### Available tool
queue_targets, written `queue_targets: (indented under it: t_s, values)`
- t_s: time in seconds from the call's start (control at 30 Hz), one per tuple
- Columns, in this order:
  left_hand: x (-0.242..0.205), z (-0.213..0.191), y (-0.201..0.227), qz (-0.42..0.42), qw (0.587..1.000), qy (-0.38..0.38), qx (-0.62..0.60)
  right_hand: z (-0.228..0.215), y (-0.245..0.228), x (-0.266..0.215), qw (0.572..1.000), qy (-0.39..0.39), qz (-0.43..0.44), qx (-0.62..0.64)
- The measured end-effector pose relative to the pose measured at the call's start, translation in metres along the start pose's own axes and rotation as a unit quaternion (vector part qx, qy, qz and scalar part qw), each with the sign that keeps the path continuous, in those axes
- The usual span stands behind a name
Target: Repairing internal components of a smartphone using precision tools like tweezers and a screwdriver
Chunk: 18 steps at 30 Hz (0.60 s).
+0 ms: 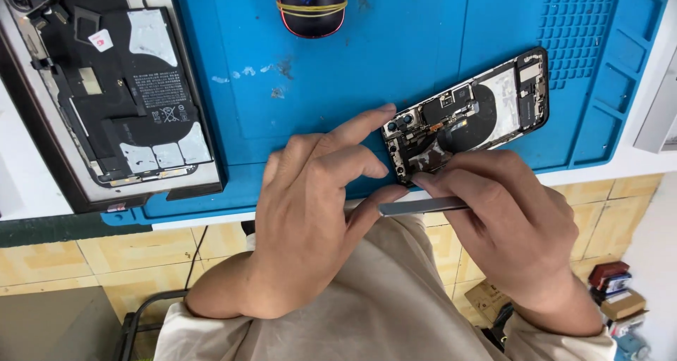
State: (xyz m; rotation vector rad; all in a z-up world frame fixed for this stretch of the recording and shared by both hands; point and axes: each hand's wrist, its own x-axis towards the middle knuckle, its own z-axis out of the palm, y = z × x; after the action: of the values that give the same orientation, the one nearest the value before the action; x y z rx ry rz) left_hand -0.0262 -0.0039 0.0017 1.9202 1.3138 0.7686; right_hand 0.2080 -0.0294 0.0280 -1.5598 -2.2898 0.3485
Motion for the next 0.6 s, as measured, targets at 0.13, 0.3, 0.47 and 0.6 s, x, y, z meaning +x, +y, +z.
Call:
queue_targets:
  t_s: [0.13, 0.3, 0.47, 0.6]
  values:
    - [0.001, -0.002, -0.001, 0.001, 1.0, -0.005, -0.013, -0.012, -0.005, 0.013, 0.999, -0.042, -0.025, 0.008]
    - [0.002, -0.004, -0.003, -0.024, 0.998, -0.049, 0.009, -0.02, -0.006, 0.022, 0.995, -0.103, -0.018, -0.002]
    - [0.004, -0.004, -0.004, -0.038, 0.998, -0.054, 0.006, -0.016, -0.006, 0.024, 0.995, -0.095, -0.005, 0.007]
    - [0.006, -0.004, -0.003, -0.047, 0.997, -0.052, 0.011, -0.016, -0.006, 0.025, 0.995, -0.094, 0.012, 0.011]
